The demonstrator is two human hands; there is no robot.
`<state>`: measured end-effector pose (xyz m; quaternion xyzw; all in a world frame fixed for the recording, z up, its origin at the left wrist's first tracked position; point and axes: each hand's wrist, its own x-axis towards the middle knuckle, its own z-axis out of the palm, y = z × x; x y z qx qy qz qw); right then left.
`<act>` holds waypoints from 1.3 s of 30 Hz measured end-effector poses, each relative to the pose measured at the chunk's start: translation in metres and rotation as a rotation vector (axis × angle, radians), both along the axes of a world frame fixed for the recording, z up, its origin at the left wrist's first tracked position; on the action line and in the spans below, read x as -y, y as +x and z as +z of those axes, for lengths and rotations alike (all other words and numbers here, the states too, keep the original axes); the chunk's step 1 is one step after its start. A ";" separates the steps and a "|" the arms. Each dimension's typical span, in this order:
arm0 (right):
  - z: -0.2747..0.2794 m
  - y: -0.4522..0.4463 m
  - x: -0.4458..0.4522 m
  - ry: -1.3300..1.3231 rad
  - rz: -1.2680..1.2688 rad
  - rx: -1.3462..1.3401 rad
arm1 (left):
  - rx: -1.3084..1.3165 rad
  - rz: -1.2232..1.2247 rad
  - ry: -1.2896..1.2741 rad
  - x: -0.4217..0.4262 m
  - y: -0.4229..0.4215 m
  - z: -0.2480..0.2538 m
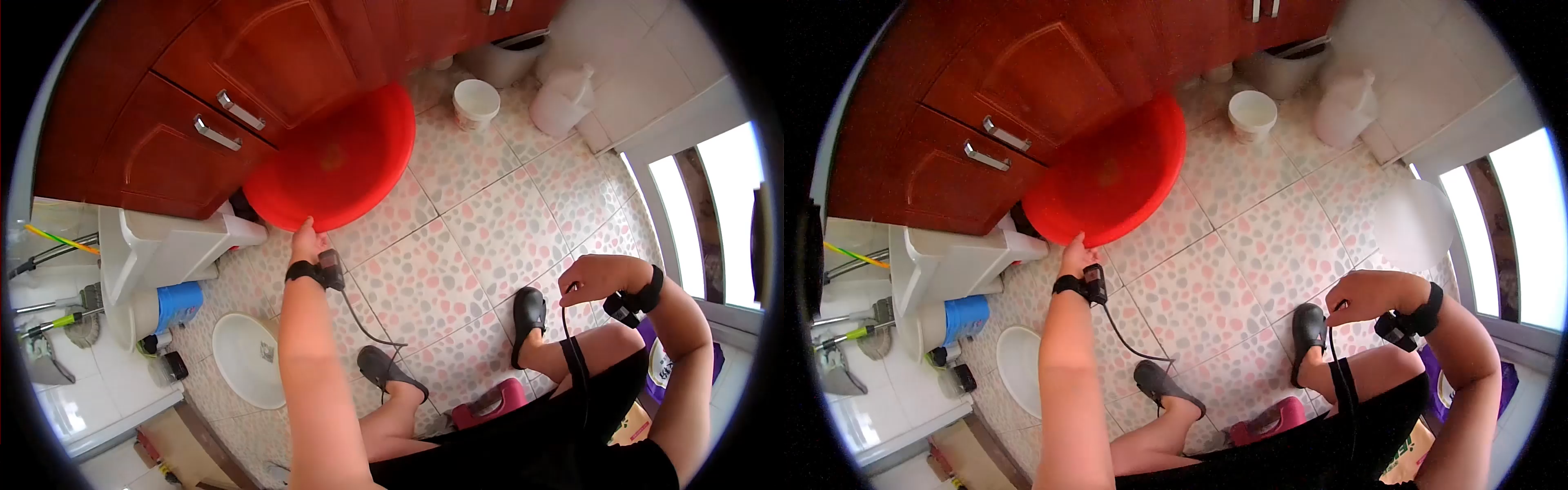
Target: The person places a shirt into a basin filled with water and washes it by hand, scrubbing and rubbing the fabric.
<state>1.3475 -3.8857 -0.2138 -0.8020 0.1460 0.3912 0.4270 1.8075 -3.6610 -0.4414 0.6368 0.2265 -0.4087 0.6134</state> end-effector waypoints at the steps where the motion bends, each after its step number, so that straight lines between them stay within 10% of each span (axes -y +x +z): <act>1: 0.004 -0.004 -0.002 0.003 -0.024 0.008 | -0.035 -0.006 -0.036 0.003 -0.009 -0.001; 29: 0.089 -0.055 -0.051 -0.259 0.009 0.401 | -0.411 0.452 -0.137 -0.024 -0.318 -0.031; 31: 0.094 -0.057 -0.055 -0.267 -0.018 0.390 | 0.492 0.019 0.017 -0.035 -0.348 -0.272; 33: 0.100 -0.058 -0.062 -0.277 0.001 0.394 | 0.411 0.003 -0.003 -0.043 -0.367 -0.279; 35: 0.106 -0.058 -0.068 -0.296 -0.023 0.374 | 0.416 -0.382 0.189 -0.053 -0.373 -0.216; 37: 0.112 -0.058 -0.074 -0.314 -0.016 0.357 | 0.705 -1.121 0.651 -0.067 -0.366 -0.027; 39: 0.117 -0.056 -0.081 -0.326 -0.006 0.345 | 0.577 -1.163 0.721 -0.059 -0.377 -0.034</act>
